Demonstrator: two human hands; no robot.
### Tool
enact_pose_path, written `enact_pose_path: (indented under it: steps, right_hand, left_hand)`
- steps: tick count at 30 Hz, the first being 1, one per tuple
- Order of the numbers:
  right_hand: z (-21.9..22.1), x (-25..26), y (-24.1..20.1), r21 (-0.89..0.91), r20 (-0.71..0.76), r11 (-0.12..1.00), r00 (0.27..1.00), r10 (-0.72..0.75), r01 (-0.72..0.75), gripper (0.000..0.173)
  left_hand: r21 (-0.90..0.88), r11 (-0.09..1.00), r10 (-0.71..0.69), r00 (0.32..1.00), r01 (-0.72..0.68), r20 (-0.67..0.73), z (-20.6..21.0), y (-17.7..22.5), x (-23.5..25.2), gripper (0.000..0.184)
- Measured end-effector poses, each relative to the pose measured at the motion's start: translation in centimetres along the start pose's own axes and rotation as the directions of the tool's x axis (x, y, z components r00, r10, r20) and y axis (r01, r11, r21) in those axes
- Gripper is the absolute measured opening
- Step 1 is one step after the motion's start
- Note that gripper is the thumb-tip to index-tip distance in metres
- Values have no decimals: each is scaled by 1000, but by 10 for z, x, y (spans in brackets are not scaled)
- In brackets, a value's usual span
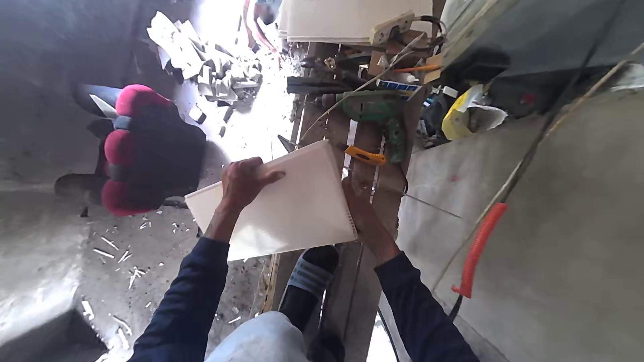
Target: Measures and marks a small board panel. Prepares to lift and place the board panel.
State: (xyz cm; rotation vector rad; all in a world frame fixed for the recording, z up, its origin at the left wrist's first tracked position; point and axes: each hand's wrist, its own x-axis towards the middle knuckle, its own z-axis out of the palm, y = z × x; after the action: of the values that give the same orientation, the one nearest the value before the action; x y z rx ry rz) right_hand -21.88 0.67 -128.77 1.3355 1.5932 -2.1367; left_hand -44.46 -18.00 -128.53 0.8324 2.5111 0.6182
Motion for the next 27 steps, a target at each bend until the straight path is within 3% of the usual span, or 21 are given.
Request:
enact_pose_path:
  steps: [3,6,8,9,10,12,13,18,21,24,27]
  right_hand:
    - [11,-36,13,180,100,982,994,39,-56,44]
    - [14,-69,34,189,94,980,993,-77,59,41]
    - [13,-55,42,213,42,973,994,-97,86,37]
    - [11,-35,41,168,-3,981,996,-93,92,33]
    - [7,-7,41,0,-99,993,988,-121,122,34]
    - [-14,34,44,-430,-197,894,953,-229,126,47]
    - [-27,43,48,-553,-197,825,945,-262,114,49]
    - [-68,50,60,-720,-51,677,961,-271,153,45]
    - [-75,51,62,-676,-13,701,948,-319,226,41]
    - [-75,49,63,-475,-7,822,932,-361,315,30]
    - [-72,48,64,-267,-43,919,949,-312,290,27]
  left_hand:
    - [-113,989,98,995,-99,-9,14,-8,-2,56]
    - [-222,973,64,998,-57,23,22,-3,7,51]
    - [-173,985,0,999,9,52,18,0,8,52]
    - [-118,991,-47,996,56,76,12,3,8,54]
    - [-51,993,-99,991,104,91,6,5,8,56]
    - [66,983,-178,981,173,80,-3,2,8,60]
    - [96,974,-214,974,206,73,-6,0,8,62]
    - [122,948,-304,951,296,57,-10,-7,8,67]
    - [140,932,-343,938,335,39,-9,-9,8,68]
    - [113,918,-381,924,379,-3,-12,-17,9,69]
    - [101,908,-404,913,407,-48,-15,-28,10,73]
